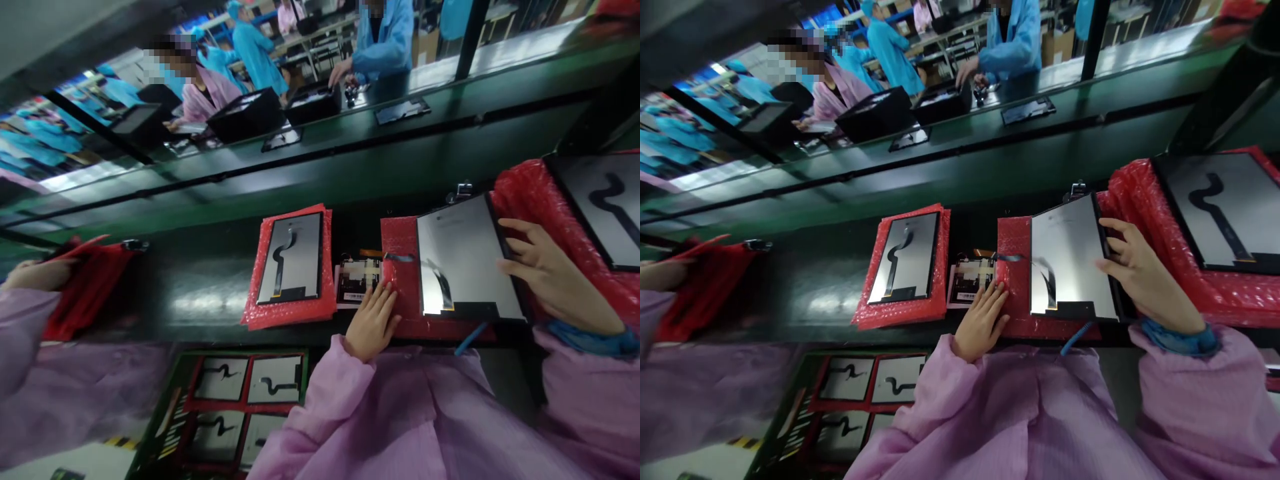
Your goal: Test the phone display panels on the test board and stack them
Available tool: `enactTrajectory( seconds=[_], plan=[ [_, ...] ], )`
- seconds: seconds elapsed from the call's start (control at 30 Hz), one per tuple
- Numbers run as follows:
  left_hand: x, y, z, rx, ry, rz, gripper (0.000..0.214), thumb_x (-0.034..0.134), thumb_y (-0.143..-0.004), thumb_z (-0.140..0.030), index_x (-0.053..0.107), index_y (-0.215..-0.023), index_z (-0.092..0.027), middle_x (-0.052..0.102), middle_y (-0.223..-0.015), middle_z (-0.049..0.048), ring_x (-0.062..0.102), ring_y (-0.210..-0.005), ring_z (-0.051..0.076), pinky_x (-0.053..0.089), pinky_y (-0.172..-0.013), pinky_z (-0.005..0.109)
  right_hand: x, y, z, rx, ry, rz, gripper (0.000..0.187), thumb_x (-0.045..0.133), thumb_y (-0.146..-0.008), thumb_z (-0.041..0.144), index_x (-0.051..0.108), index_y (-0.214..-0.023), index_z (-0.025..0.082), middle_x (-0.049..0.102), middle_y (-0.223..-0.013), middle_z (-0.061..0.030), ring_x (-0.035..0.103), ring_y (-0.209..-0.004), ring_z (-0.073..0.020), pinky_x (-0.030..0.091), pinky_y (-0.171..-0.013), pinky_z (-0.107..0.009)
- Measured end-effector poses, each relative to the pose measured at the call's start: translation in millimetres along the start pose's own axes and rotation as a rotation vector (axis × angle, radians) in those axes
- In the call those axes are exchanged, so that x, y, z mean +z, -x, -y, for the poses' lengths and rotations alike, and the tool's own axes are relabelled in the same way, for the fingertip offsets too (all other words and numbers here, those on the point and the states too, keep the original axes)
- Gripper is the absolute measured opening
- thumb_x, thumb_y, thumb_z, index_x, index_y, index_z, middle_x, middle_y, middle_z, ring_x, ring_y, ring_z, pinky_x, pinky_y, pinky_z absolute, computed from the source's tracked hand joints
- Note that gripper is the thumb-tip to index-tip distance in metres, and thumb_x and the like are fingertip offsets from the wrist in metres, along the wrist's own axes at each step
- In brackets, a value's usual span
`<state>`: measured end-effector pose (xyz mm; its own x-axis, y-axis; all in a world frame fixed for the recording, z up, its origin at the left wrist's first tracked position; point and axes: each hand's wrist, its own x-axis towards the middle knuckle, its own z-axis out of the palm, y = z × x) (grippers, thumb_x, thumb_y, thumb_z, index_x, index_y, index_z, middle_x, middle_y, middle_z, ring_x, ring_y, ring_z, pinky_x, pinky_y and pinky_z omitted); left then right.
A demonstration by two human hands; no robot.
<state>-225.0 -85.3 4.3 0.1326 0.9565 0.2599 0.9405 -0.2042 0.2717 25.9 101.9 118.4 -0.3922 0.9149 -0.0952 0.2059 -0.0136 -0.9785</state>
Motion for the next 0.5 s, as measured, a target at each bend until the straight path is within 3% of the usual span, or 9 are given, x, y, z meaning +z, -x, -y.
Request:
enactTrajectory(
  seconds=[0.17,0.23,0.3,0.37,0.43,0.5],
  plan=[
    [2.9,2.5,4.9,-0.003,0.053,-0.015,0.062,0.026,-0.108,-0.029,0.008,-0.162,-0.006,0.041,-0.159,0.0217,0.024,-0.154,0.025,0.037,-0.123,0.05,21.4,-2.1,-13.1,0.076,-0.134,0.043,0.072,0.077,-0.07,0.034,0.046,-0.135,0.033,0.071,-0.119,-0.0075,0.071,-0.097,-0.0243,0.062,-0.085,-0.044],
    [1.6,3.1,6.0,-0.005,0.069,-0.006,0.065,0.027,-0.108,-0.032,0.003,-0.162,-0.006,0.039,-0.16,0.0234,0.025,-0.154,0.025,0.037,-0.123,0.05,31.1,-8.2,-25.5,0.092,-0.131,0.087,0.073,0.075,-0.071,0.034,0.043,-0.137,0.031,0.071,-0.12,-0.0083,0.071,-0.097,-0.0237,0.061,-0.086,-0.045],
    [-0.4,2.7,5.5,0.004,0.067,0.008,0.065,0.033,-0.107,-0.035,0.013,-0.162,-0.009,0.04,-0.16,0.0223,0.024,-0.155,0.027,0.036,-0.123,0.051,37.6,-15.3,-38.9,0.068,-0.08,0.12,0.074,0.071,-0.073,0.034,0.04,-0.139,0.028,0.071,-0.119,-0.009,0.072,-0.095,-0.0234,0.062,-0.084,-0.044],
    [-1.9,1.6,3.8,0.021,0.038,0.012,0.058,0.041,-0.105,-0.039,0.034,-0.158,-0.017,0.042,-0.16,0.0192,0.022,-0.155,0.031,0.035,-0.122,0.055,39.7,-20.0,-49.9,-0.004,0.074,0.103,0.071,0.066,-0.076,0.034,0.039,-0.141,0.026,0.071,-0.115,-0.0102,0.072,-0.091,-0.0238,0.062,-0.08,-0.044],
    [-2.0,0.7,2.0,0.033,0.0,-0.002,0.049,0.048,-0.102,-0.042,0.051,-0.148,-0.025,0.043,-0.159,0.0169,0.024,-0.155,0.034,0.035,-0.121,0.059,37.7,-18.5,-55.5,-0.117,0.345,0.049,0.065,0.061,-0.081,0.033,0.042,-0.142,0.022,0.072,-0.11,-0.0121,0.072,-0.088,-0.0252,0.061,-0.078,-0.044],
    [-1.3,0.4,0.3,0.032,-0.024,-0.027,0.045,0.053,-0.1,-0.043,0.058,-0.143,-0.028,0.044,-0.158,0.0171,0.029,-0.154,0.035,0.037,-0.119,0.061,33.5,-8.9,-54.7,-0.244,0.682,-0.009,0.056,0.056,-0.085,0.034,0.049,-0.139,0.019,0.072,-0.108,-0.0147,0.071,-0.089,-0.0286,0.06,-0.076,-0.045]
  ],
)
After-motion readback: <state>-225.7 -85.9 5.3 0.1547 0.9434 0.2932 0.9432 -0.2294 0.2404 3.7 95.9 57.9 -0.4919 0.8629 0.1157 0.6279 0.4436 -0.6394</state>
